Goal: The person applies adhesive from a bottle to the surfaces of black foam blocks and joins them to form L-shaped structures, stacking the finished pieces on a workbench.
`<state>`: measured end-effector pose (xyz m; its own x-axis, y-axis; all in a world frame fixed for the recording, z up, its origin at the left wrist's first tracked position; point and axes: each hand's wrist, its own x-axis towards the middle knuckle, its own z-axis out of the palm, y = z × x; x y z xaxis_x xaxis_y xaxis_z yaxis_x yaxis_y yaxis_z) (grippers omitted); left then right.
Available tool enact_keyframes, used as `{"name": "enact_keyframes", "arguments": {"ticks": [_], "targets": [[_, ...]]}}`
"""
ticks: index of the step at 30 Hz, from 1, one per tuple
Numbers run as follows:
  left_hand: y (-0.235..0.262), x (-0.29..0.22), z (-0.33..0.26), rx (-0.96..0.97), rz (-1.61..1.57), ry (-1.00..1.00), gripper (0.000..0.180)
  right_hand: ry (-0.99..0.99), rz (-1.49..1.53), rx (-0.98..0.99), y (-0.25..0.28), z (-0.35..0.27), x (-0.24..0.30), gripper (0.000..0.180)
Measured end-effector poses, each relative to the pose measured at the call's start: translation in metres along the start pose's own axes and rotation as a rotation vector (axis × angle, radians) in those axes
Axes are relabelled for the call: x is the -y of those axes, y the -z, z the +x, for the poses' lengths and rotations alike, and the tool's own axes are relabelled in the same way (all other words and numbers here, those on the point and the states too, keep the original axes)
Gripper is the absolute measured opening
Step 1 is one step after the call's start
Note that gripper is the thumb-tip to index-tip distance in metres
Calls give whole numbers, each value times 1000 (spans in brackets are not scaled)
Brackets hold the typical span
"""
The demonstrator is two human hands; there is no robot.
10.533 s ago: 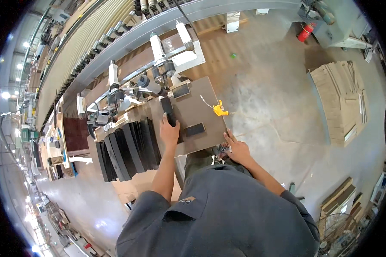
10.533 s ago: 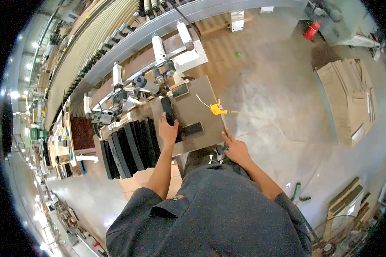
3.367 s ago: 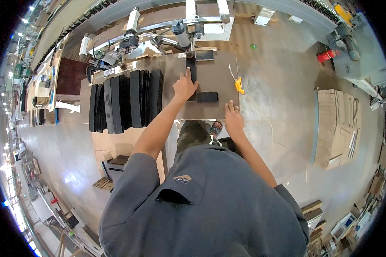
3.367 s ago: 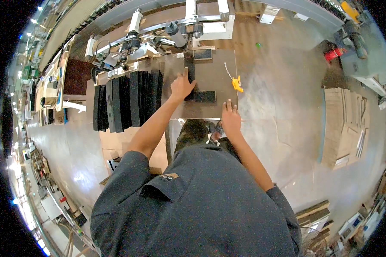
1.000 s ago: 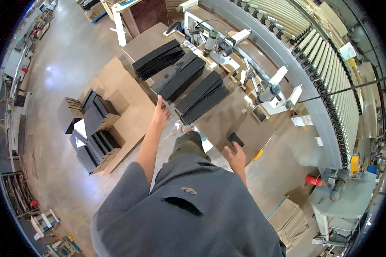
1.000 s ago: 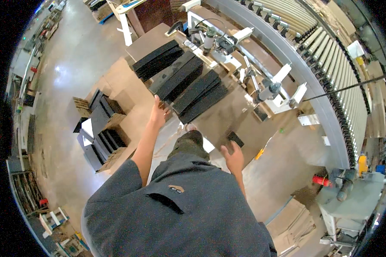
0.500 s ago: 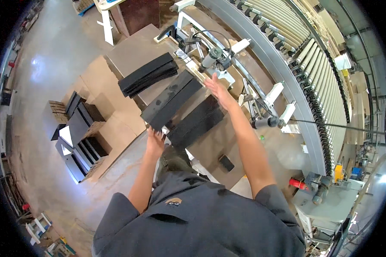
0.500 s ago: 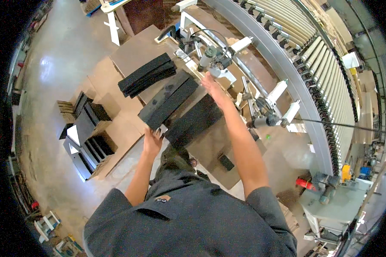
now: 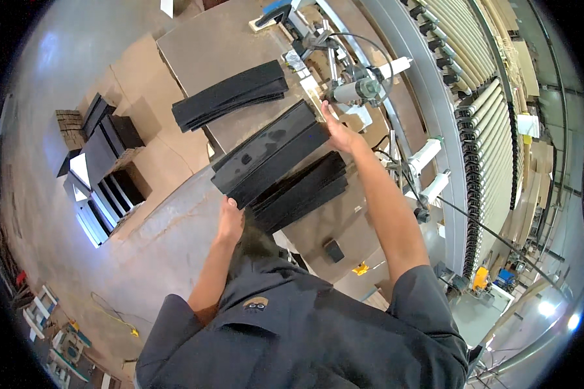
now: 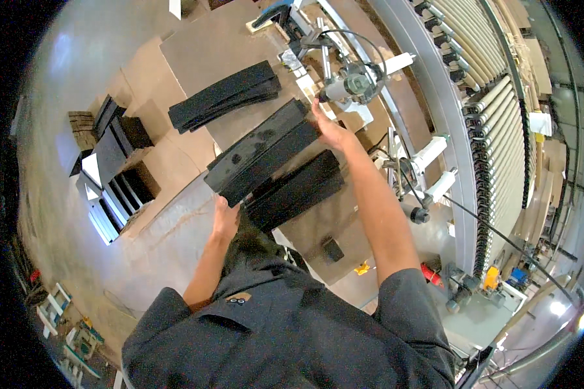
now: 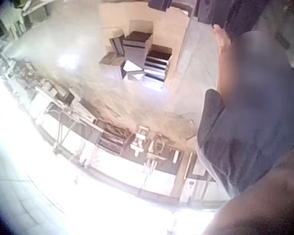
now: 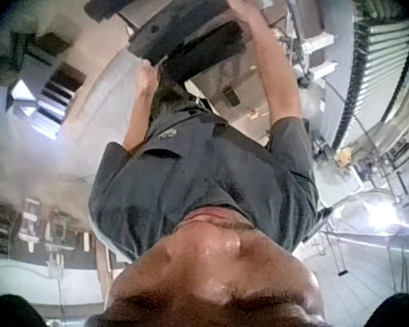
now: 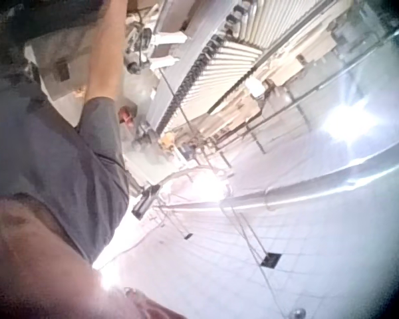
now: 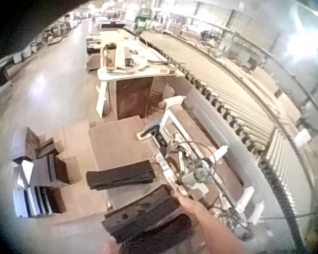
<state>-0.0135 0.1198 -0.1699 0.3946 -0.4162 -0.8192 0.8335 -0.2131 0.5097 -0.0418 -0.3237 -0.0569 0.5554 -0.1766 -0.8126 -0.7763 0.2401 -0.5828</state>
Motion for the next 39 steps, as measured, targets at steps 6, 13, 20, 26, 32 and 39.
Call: {"name": "enact_keyframes", "arguments": {"ticks": [6, 13, 20, 26, 32, 39], "targets": [[-32, -49, -40, 8, -192, 12, 72, -94, -22, 74, 11, 27, -28, 145], [-34, -44, -41, 106, -279, -47, 96, -75, -106, 70, 9, 23, -30, 147], [-42, -46, -59, 73, -301, -94, 88, -17, -189, -9, -6, -19, -1, 142], [-9, -29, -46, 100, -66, -176, 74, -28, -51, 47, -14, -43, 16, 152], [-17, -40, -76, 114, 69, -261, 64, 36, -28, 2, -21, -68, 16, 150], [21, -51, -137, 177, -192, -432, 78, 330, 117, -131, -56, -179, 11, 136]]}}
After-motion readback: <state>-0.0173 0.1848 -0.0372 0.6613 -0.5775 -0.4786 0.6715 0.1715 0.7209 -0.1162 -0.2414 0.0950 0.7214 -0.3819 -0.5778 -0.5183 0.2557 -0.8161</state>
